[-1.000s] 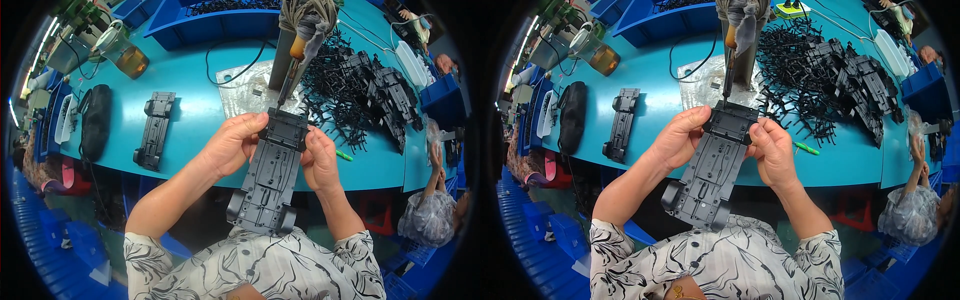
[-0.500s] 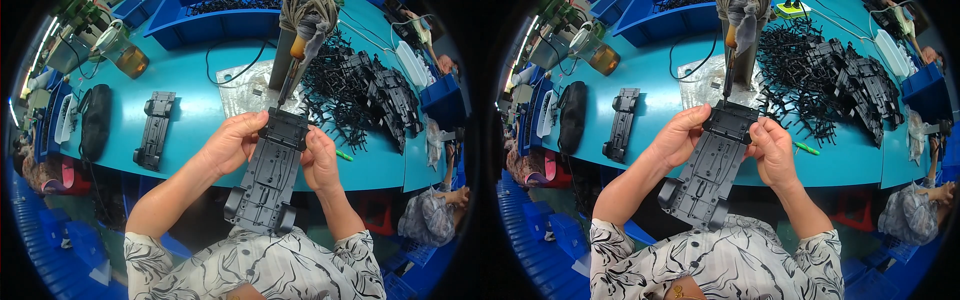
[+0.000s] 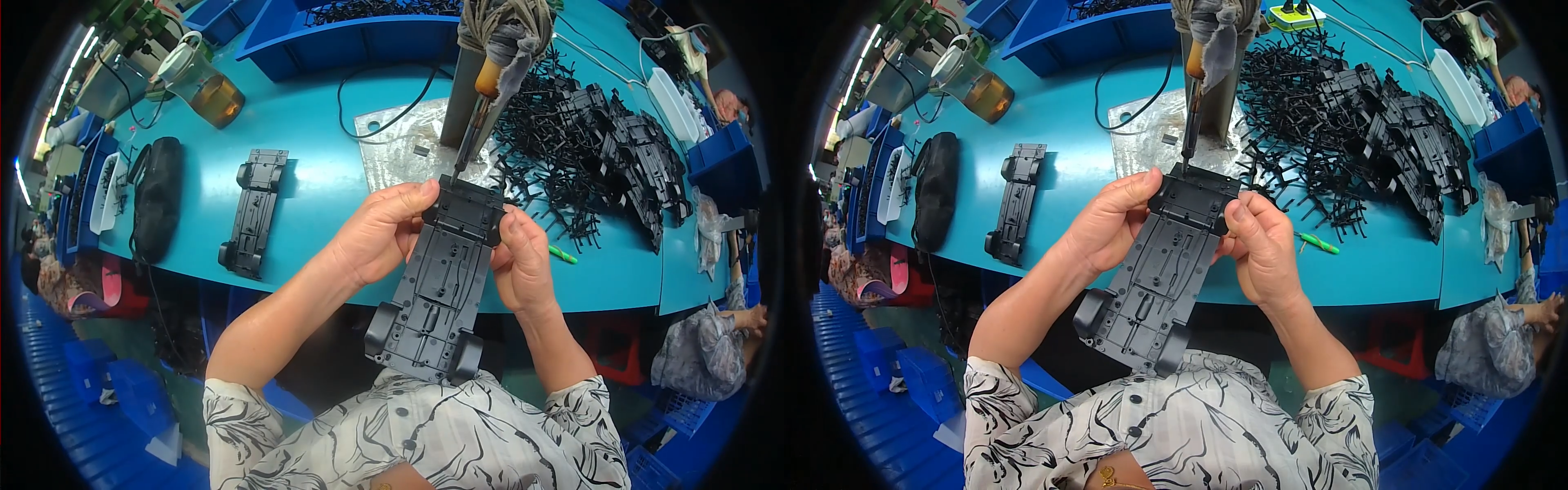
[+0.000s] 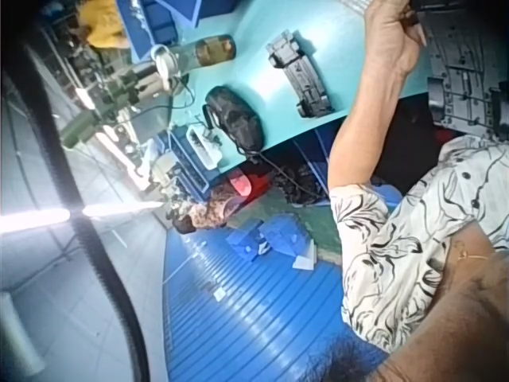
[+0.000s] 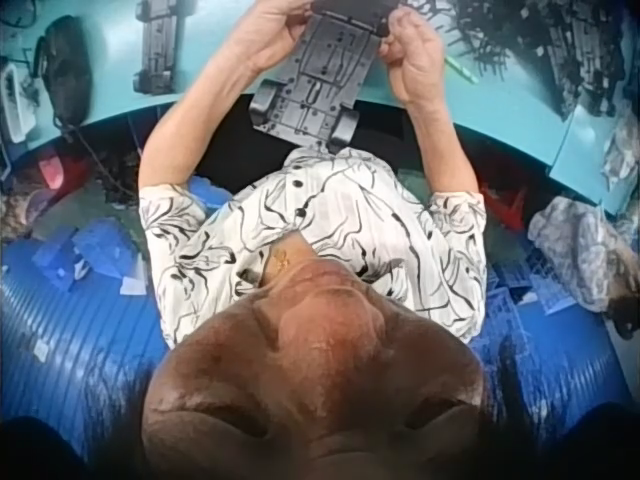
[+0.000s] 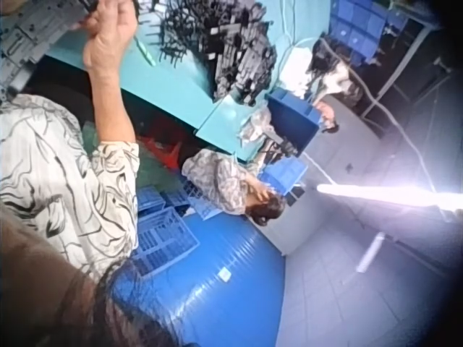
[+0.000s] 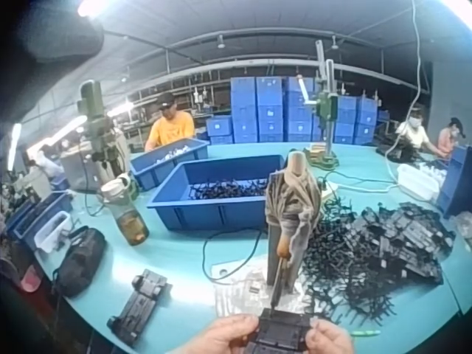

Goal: Manually assembling plastic toy truck chassis components and using a heat tool to secure them at a factory workbench.

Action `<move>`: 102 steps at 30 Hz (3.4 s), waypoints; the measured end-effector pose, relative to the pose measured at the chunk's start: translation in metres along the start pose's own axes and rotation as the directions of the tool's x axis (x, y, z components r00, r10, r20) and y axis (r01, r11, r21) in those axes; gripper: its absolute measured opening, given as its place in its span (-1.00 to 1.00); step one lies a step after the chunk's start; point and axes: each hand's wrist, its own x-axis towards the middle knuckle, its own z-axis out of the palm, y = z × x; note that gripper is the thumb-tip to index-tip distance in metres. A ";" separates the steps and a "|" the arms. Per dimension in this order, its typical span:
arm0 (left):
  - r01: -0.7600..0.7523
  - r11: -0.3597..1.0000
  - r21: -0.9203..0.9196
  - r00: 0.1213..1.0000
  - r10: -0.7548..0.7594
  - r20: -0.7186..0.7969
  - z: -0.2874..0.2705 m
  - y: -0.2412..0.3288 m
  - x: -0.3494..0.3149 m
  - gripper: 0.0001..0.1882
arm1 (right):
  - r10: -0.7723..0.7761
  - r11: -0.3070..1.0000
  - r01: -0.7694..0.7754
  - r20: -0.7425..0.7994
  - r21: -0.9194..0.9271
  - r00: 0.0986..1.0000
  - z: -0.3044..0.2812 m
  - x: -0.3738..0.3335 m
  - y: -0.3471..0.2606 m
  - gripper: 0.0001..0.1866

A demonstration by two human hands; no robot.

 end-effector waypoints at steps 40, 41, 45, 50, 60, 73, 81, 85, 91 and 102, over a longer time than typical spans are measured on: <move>-0.099 0.985 0.142 0.973 0.126 -0.194 -0.013 -0.002 -0.021 -0.77 | 0.060 0.995 -0.065 0.067 0.080 0.996 0.002 0.007 0.034 -0.79; -0.101 0.983 0.156 0.974 0.130 -0.185 -0.014 -0.001 -0.022 -0.77 | 0.061 0.995 -0.066 0.067 0.079 0.996 0.002 0.008 0.034 -0.79; -0.110 0.986 0.124 0.971 0.133 -0.201 -0.014 -0.001 -0.022 -0.79 | 0.068 0.995 -0.073 0.082 0.071 0.994 0.008 0.010 0.029 -0.82; -0.148 0.985 0.091 0.955 0.166 -0.245 -0.009 0.000 -0.022 -0.78 | 0.090 0.993 -0.094 0.050 0.072 0.995 0.014 0.011 0.026 -0.81; -0.118 0.991 0.070 0.980 0.127 -0.150 -0.022 0.000 -0.022 -0.74 | 0.057 0.997 -0.060 0.066 0.043 0.996 0.014 0.014 0.027 -0.75; -0.146 0.985 0.095 0.972 0.161 -0.172 -0.022 -0.001 -0.022 -0.72 | 0.054 0.995 -0.057 0.043 0.077 0.998 0.020 0.015 0.023 -0.76; -0.169 0.977 0.129 0.964 0.191 -0.184 -0.018 0.000 -0.023 -0.71 | 0.055 0.996 -0.058 0.041 0.068 0.998 0.019 0.016 0.024 -0.77; -0.183 0.975 0.126 0.966 0.202 -0.160 -0.020 0.000 -0.022 -0.71 | 0.059 0.997 -0.060 0.039 0.046 0.998 0.018 0.016 0.024 -0.77; -0.192 0.968 0.163 0.964 0.217 -0.156 -0.017 0.002 -0.023 -0.71 | 0.057 0.993 -0.060 0.033 0.102 0.998 0.020 0.015 0.025 -0.78; -0.220 0.959 0.179 0.945 0.255 -0.204 -0.008 0.004 -0.021 -0.80 | 0.082 0.986 -0.084 0.022 0.140 0.996 0.018 0.016 0.027 -0.78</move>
